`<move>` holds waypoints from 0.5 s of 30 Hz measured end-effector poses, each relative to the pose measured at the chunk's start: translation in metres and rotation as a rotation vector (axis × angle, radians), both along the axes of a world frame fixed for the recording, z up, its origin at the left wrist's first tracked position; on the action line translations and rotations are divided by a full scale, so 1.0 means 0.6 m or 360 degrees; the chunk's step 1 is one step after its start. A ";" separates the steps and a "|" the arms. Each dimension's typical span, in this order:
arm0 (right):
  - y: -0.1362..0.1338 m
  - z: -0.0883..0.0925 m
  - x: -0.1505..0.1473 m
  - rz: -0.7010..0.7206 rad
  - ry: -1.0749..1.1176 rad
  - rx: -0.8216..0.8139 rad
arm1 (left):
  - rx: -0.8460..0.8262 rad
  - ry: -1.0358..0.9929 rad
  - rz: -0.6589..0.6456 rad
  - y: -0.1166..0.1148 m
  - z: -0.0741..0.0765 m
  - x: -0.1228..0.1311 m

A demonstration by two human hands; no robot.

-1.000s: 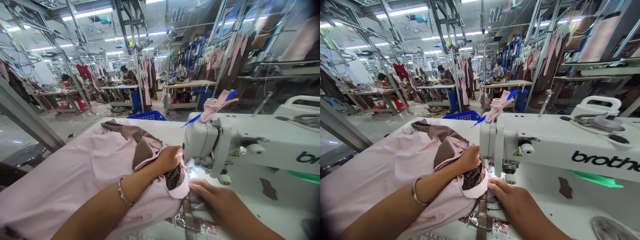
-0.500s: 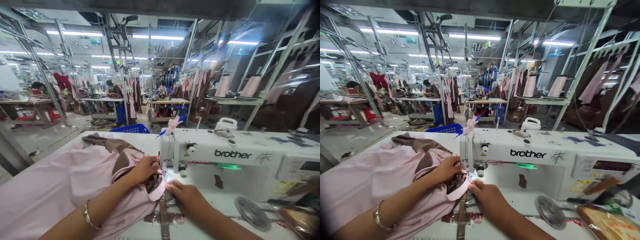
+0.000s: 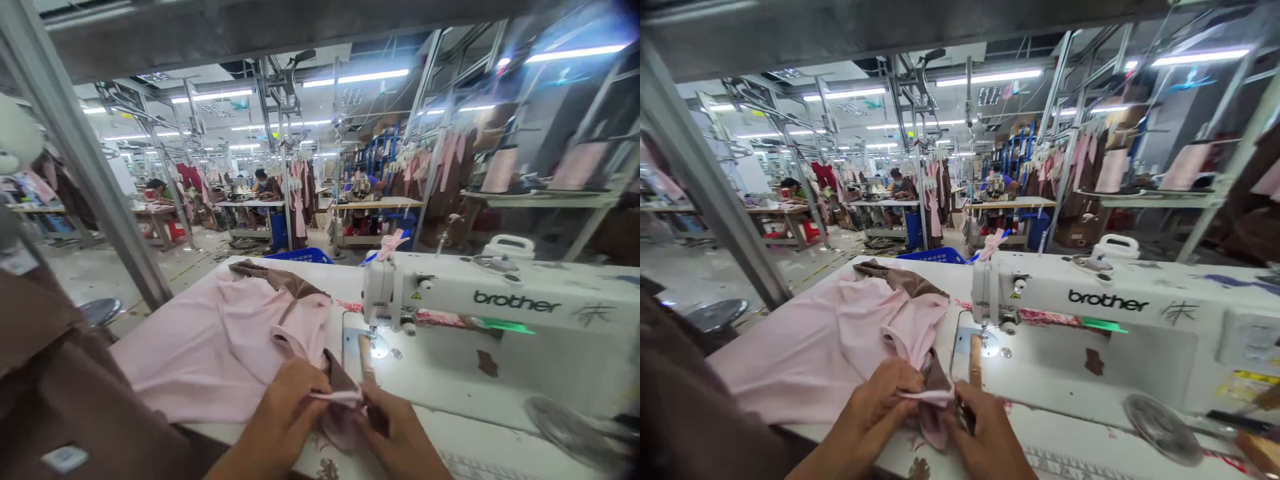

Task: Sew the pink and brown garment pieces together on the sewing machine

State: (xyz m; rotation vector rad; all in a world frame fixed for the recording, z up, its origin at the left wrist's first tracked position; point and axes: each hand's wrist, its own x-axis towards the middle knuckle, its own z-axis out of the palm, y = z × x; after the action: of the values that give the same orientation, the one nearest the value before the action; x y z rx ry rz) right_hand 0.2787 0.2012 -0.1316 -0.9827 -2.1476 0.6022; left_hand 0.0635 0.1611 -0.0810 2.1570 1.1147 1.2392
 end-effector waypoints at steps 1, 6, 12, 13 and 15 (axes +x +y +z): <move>-0.014 -0.006 -0.011 0.0030 0.0057 0.0023 | 0.0013 -0.0067 0.0109 -0.021 -0.016 -0.012; -0.055 -0.039 -0.028 0.0208 0.0202 0.0323 | -0.0552 -0.0671 0.0748 -0.109 -0.093 -0.014; -0.059 -0.037 -0.019 0.0370 0.0004 0.0376 | -0.1336 -0.1581 0.0106 -0.100 -0.105 0.060; -0.057 -0.033 -0.014 0.0379 -0.0028 0.0338 | -0.1277 -0.1603 0.0104 -0.092 -0.099 0.065; -0.050 -0.026 -0.001 0.0323 -0.0100 0.0249 | -0.1132 -0.1524 0.0114 -0.082 -0.087 0.066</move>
State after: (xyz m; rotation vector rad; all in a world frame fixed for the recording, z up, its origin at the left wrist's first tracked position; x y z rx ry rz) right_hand 0.2779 0.1709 -0.1470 -0.7134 -2.3293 0.4945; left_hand 0.1034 0.1118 -0.1334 0.8292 0.9591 1.3700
